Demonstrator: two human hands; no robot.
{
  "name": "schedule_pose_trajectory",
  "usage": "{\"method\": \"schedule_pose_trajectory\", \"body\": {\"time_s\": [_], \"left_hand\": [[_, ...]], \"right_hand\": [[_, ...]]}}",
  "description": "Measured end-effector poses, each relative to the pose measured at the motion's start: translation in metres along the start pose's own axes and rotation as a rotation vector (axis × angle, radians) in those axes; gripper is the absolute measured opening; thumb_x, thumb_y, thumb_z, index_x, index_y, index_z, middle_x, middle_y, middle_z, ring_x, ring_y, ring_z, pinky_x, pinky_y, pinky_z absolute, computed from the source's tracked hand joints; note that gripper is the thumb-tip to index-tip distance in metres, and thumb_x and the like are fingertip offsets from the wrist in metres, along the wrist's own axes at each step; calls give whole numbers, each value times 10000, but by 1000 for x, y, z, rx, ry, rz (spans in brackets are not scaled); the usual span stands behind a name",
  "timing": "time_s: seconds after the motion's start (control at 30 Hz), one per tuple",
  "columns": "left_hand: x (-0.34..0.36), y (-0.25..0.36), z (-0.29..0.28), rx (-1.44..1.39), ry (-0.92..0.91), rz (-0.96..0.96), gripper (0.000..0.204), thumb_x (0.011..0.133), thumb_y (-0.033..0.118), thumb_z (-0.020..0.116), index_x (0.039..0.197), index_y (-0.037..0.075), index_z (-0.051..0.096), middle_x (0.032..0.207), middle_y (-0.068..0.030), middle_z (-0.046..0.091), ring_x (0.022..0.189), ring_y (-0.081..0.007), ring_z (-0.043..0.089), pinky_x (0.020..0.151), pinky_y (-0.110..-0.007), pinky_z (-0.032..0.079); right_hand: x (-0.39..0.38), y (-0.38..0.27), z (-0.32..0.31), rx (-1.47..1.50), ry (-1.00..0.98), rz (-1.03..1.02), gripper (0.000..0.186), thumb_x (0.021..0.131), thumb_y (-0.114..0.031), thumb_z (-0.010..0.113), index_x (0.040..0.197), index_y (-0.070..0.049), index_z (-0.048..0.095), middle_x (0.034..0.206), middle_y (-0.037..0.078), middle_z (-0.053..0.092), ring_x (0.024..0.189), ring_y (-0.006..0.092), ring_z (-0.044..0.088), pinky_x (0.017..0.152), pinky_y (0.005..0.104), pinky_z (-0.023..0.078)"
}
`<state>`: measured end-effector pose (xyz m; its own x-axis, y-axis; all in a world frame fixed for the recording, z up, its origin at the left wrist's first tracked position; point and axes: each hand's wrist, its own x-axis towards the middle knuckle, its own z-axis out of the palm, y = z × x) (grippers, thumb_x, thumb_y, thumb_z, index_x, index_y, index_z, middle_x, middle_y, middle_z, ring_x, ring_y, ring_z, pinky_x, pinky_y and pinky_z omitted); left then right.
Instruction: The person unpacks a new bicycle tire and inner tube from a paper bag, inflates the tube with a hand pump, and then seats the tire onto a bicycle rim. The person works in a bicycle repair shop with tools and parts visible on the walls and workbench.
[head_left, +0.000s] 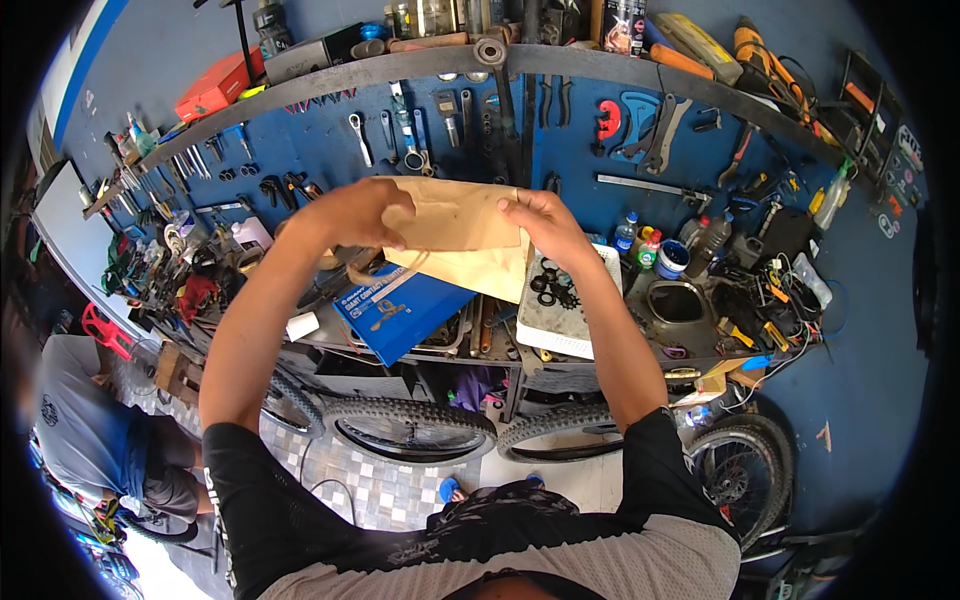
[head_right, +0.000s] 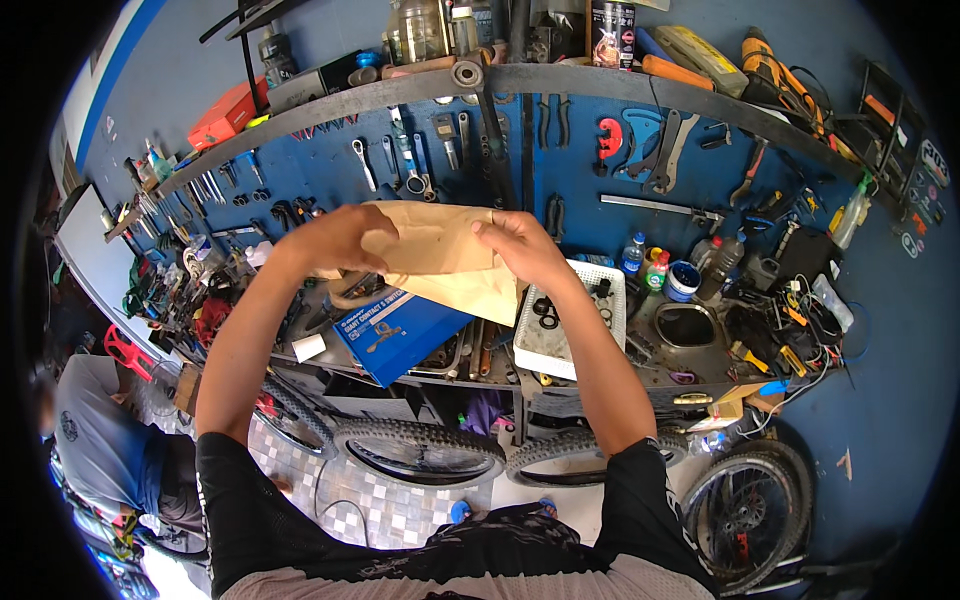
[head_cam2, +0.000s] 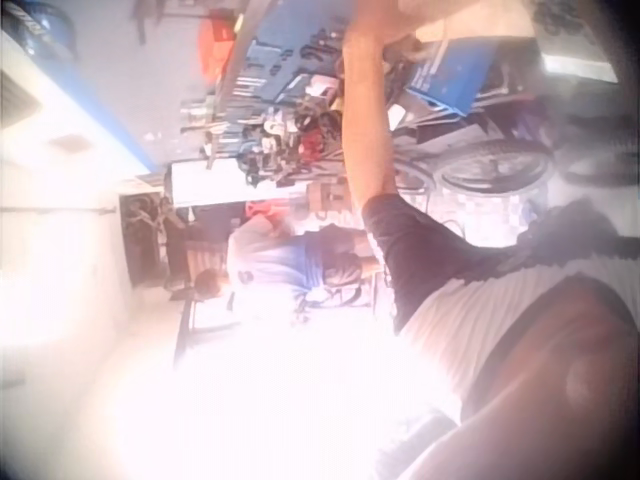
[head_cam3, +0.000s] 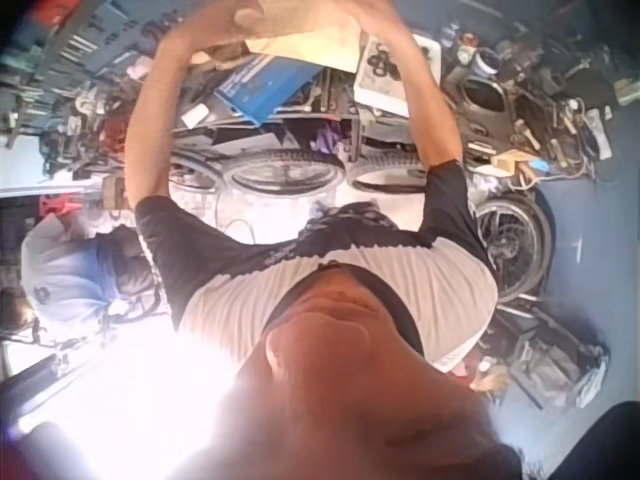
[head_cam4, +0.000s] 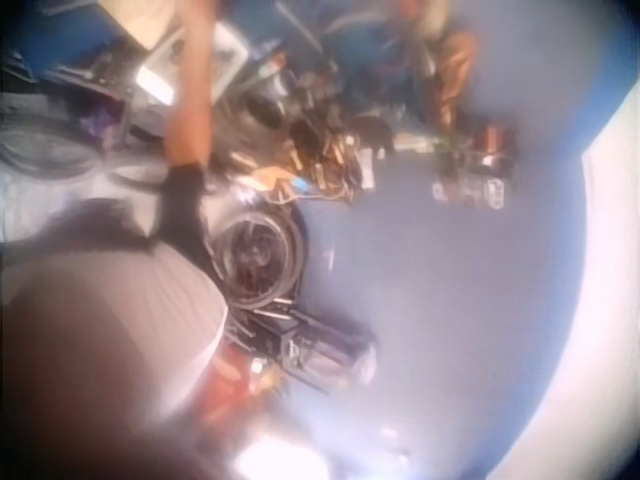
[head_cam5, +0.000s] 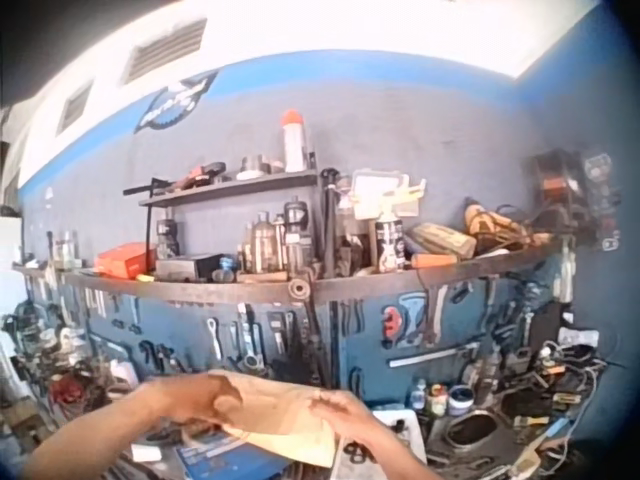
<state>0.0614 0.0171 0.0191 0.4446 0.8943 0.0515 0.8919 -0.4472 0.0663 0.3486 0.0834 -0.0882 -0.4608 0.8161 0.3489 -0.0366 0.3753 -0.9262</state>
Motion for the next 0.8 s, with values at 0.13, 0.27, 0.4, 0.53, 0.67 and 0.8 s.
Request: {"method": "schedule_pose_trajectory", "body": {"time_s": [0.13,0.27,0.4,0.53,0.67,0.8], "left_hand": [[-3,5,12,-18,-68,60,528,748,296,879,1206,82,725,1302,-120,665,1194,-326,632,1023,-399,499],[-2,5,14,-25,-66,149,403,846,264,808,1189,67,727,1184,-109,725,1108,-300,682,952,-420,534],[9,-5,5,-283,-135,102,319,889,230,782,1129,21,755,1099,-115,763,1045,-261,714,899,-379,547],[14,-10,2,-269,-181,80,401,824,254,846,1143,26,762,1111,-118,769,1053,-250,714,924,-361,537],[14,-11,6,-248,-156,145,457,780,270,872,1137,8,760,1087,-144,771,1048,-279,726,922,-378,551],[16,-13,7,-290,-161,178,474,761,264,876,1136,1,758,1089,-160,769,1051,-300,729,912,-392,563]], "right_hand": [[-4,5,-10,-28,-55,78,321,1029,-290,629,1138,-5,729,933,-40,708,857,34,598,788,257,487],[-6,8,-12,9,-45,86,314,1023,-276,640,1148,-3,731,931,-39,706,848,35,595,780,256,486],[-9,5,-14,73,-63,55,313,1019,-267,646,1145,7,732,932,-26,713,850,39,603,781,256,487],[-14,5,-13,128,-58,29,305,1022,-253,647,1141,15,728,941,-6,725,846,45,616,775,253,490],[-17,9,-16,231,-65,23,303,1032,-258,630,1145,6,727,960,-1,730,851,43,642,773,246,519],[-21,15,-20,238,-65,19,309,1029,-266,635,1142,8,722,957,1,731,847,48,641,785,255,521]]}}
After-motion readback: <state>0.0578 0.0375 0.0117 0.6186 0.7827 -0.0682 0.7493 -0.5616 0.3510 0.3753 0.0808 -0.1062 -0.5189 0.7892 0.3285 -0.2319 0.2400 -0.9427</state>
